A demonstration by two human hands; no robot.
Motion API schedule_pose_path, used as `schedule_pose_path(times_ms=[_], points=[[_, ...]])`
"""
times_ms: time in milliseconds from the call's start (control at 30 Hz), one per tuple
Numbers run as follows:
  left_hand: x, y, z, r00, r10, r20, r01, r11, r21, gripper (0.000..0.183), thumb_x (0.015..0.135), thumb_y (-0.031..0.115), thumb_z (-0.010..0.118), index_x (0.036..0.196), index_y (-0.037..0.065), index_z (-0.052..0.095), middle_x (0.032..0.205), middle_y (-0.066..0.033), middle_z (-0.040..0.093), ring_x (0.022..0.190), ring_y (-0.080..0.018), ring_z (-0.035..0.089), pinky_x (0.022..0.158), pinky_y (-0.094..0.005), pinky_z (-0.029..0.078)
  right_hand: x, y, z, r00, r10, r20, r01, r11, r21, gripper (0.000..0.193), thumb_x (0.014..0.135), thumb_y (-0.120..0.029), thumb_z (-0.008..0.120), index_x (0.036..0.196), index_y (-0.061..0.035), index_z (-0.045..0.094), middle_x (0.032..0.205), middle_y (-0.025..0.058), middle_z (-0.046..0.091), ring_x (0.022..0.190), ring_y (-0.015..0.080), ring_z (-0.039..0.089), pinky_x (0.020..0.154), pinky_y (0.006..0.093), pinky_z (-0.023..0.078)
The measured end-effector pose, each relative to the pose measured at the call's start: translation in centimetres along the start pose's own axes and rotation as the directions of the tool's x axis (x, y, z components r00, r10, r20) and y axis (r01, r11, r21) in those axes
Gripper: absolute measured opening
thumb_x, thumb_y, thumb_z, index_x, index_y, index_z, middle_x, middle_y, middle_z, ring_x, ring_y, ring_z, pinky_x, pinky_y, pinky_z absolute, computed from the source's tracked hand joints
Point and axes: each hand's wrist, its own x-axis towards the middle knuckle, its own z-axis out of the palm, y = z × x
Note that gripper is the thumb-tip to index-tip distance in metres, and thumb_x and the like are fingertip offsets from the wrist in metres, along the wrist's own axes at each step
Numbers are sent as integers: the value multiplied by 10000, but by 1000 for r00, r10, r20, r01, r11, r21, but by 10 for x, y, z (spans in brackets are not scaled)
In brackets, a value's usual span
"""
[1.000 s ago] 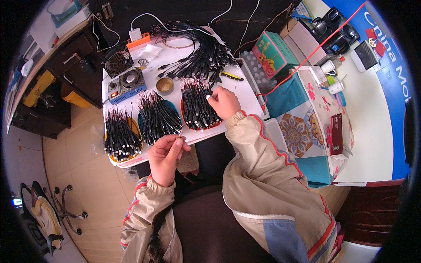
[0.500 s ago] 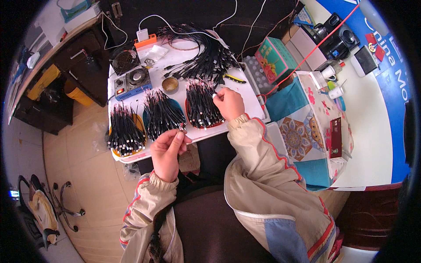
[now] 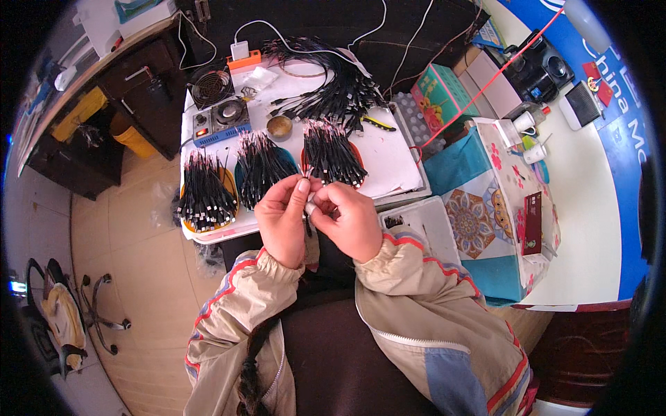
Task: The person repeatedly picks small black electronic components from trays on the table, attaches a white connector to each one, and places the finished units into a white bin. The process is repeated continuously throughout the clip.
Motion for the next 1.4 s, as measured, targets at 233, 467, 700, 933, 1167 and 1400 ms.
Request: schedule_pose_path(times_ms=[233, 467, 700, 933, 1167, 1400], points=[[-9, 21, -9, 946, -260, 195, 299, 932, -203, 164, 965, 102, 511, 944, -25, 613, 736, -24, 587, 516, -66, 369, 498, -217, 329, 22, 17, -39, 997, -74, 13, 66, 946, 317, 214, 757, 80, 640, 952, -4, 609, 929, 39, 604, 771, 92, 605, 553, 204, 461], [-11, 25, -6, 907, -300, 295, 353, 924, -147, 153, 963, 104, 520, 922, -8, 616, 771, -33, 620, 531, -62, 422, 473, -198, 307, 25, 8, -44, 931, -360, 59, 348, 925, 152, 266, 710, 101, 651, 943, -21, 614, 902, 81, 591, 742, 168, 606, 589, 270, 476], [-20, 14, 2, 838, 455, 300, -520, 501, 692, 74, 877, 35, 623, 924, -20, 638, 757, -91, 644, 695, -145, 614, 627, -286, 491, 6, -8, -31, 998, 17, -53, -14, 998, 66, 140, 731, -5, 679, 825, -29, 579, 753, 39, 560, 603, 107, 535, 530, 241, 422], [-18, 15, -7, 982, -97, 164, 61, 975, 211, 114, 929, 73, 578, 948, -26, 631, 756, -32, 623, 629, -65, 506, 569, -188, 391, 8, 1, -38, 997, -45, 64, 37, 992, 124, 133, 785, 6, 663, 899, 9, 596, 862, 16, 586, 686, 45, 539, 554, 181, 424], [-18, 17, -4, 961, -159, 224, 140, 985, 99, 117, 939, 82, 564, 947, -20, 621, 742, -32, 617, 582, -37, 439, 527, -173, 341, 8, 6, -39, 992, 33, 119, -75, 928, 366, 128, 808, 23, 627, 930, 22, 585, 899, 23, 567, 763, 58, 543, 624, 184, 445], [-20, 16, -3, 953, -170, 249, 159, 985, 63, 107, 936, 63, 558, 963, -15, 625, 737, -38, 617, 575, -43, 441, 515, -174, 336, 5, 13, -27, 984, 142, 109, -179, 747, 640, 135, 839, -2, 601, 970, -16, 572, 860, 10, 574, 766, 64, 554, 662, 194, 455]])
